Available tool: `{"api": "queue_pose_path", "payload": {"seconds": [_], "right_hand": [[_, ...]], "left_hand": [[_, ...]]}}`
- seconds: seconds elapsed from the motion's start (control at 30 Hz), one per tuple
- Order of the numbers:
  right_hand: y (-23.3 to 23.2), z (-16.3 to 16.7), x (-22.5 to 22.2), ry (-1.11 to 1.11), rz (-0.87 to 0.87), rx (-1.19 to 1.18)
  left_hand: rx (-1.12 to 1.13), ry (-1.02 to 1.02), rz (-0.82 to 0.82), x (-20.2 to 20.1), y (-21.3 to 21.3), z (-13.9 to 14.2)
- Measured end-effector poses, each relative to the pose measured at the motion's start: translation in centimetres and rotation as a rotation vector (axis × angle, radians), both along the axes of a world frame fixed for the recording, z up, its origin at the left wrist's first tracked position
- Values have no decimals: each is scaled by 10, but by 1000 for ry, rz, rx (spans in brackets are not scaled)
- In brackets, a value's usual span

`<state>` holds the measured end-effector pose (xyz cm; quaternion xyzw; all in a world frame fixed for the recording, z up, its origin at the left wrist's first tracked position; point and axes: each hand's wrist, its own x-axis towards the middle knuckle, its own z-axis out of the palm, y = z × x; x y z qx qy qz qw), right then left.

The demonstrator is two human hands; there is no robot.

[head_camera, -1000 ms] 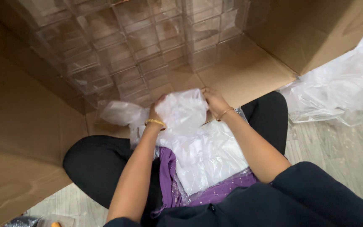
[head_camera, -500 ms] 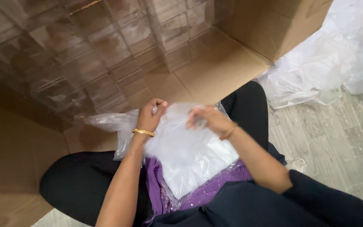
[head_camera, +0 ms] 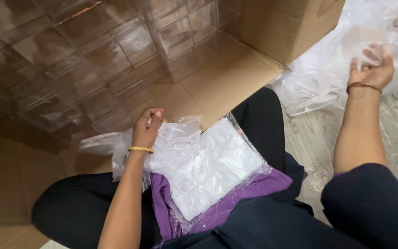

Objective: The person sits on the floor inside a large cardboard box and unwraps clear plastic storage boxes from white plastic wrapping one at a time, stacking the unwrapped boxes with the others and tossing the discarded wrapping aside.

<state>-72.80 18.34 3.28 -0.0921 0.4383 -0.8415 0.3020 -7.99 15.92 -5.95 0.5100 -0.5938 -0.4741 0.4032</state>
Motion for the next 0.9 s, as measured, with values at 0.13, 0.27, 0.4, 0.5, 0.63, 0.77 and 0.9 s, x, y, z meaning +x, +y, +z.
{"api": "queue_pose_path", "payload": {"seconds": [0.13, 0.27, 0.4, 0.5, 0.63, 0.77, 0.9], "right_hand": [[3, -25, 40, 676, -124, 520], [41, -76, 99, 1626, 116, 1037], [29, -110, 105, 1668, 271, 1194], [3, -112, 76, 1844, 293, 1090], [-40, -111, 45, 1775, 468, 1073], [-85, -116, 13, 1840, 488, 1059], [-120, -111, -21, 1867, 421, 1095]], "left_hand": [[3, -86, 25, 6, -4, -6], [3, -336, 45, 12, -10, -28], [-54, -297, -52, 6, -11, -61], [-149, -385, -40, -6, -11, -77], [-61, -352, 73, -28, -15, -90], [44, -201, 121, -40, -24, -105], [-58, -127, 146, -44, -40, -113]]}}
